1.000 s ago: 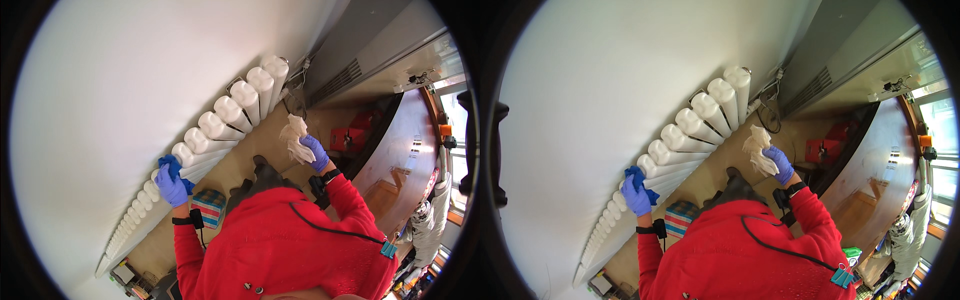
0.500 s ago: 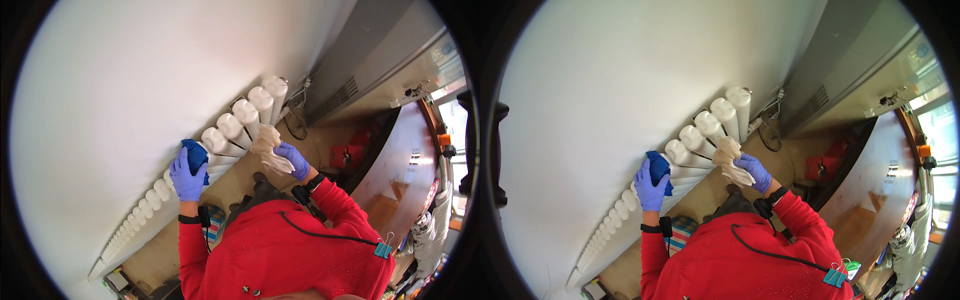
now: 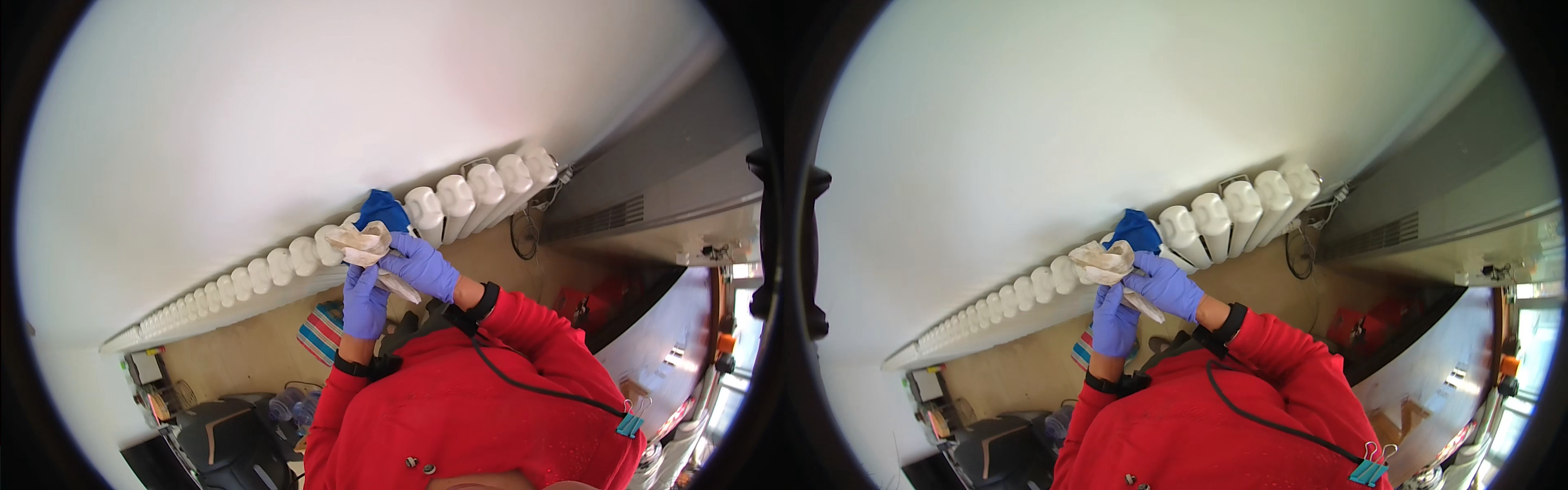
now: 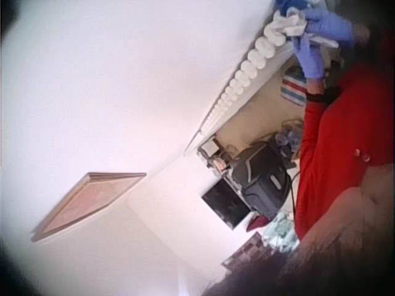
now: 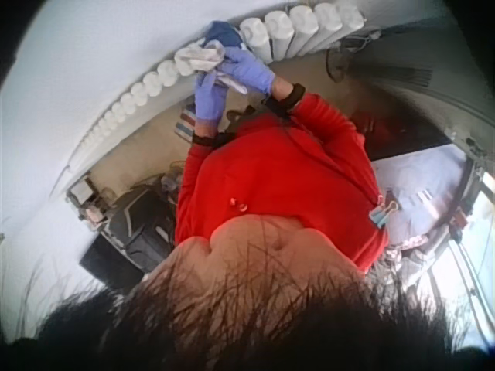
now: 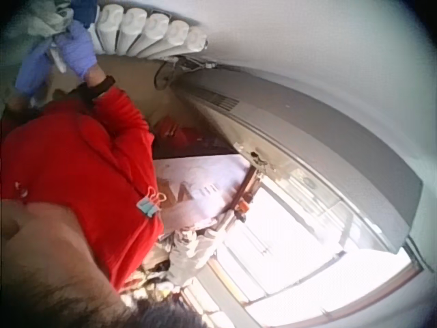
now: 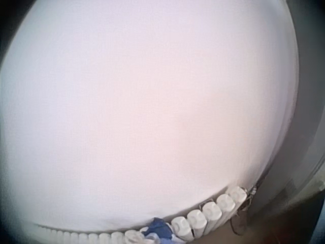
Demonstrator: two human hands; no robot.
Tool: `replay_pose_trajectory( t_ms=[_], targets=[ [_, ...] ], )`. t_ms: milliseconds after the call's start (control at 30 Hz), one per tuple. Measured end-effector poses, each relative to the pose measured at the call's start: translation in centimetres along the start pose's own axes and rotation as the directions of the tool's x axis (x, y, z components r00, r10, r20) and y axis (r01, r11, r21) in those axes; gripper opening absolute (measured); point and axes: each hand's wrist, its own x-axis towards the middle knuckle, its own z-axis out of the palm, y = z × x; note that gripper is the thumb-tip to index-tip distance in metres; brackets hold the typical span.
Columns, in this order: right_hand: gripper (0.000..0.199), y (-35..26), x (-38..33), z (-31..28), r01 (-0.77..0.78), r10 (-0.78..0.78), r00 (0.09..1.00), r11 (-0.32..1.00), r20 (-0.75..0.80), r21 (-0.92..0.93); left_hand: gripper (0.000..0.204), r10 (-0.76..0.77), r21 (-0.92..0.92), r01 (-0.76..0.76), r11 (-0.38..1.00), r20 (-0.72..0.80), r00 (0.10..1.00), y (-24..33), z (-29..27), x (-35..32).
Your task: The person wipes the side of a refrigerator, a wooden table, a window sill, and a wall-mounted radiator using cloths. They move between surfaces, handling items like a small toy and a stool while cleaning.
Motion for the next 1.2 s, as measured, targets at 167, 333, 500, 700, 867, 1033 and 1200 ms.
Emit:
replay_pose_trajectory(
  t_ms=[167,333,500,700,867,1033,1200],
  targets=[
    [0.039,-0.7,0.8,0.9,0.196,-0.182,0.980,0.957,0.083,-0.216,0.045,0.134,-0.078,-0.155,0.985,-0.228,0.964,-0.8,-4.2,0.0],
    [0.053,-0.2,3.8,0.6,0.356,-0.464,0.869,0.343,0.172,-0.869,0.043,0.195,-0.179,-0.221,0.959,-0.155,0.969,-0.1,-8.7,-0.5],
    [0.045,2.4,5.1,-0.5,0.408,-0.355,0.873,0.154,0.335,-0.900,0.043,0.144,-0.245,-0.188,0.951,-0.188,0.972,1.8,-11.1,-2.6],
    [0.024,2.4,1.7,-9.1,0.440,-0.503,0.793,0.081,0.345,-0.894,0.040,0.142,-0.296,-0.215,0.930,-0.250,0.958,3.7,-13.8,-6.2],
    [0.037,0.2,-1.2,-18.9,0.122,-0.460,0.885,0.088,0.068,-0.989,0.037,0.142,-0.112,-0.196,0.974,-0.371,0.918,3.8,-17.5,-10.0],
    [0.035,-1.1,-3.0,-25.1,-0.321,-0.556,0.751,0.164,-0.356,-0.933,0.037,0.111,-0.123,-0.155,0.980,-0.306,0.946,2.7,-19.6,-13.4],
    [0.034,1.9,-1.7,-18.0,-0.055,-0.601,0.782,0.194,-0.163,-0.979,0.035,0.031,-0.246,-0.206,0.947,-0.567,0.823,1.3,-18.0,-13.2]
  ],
)
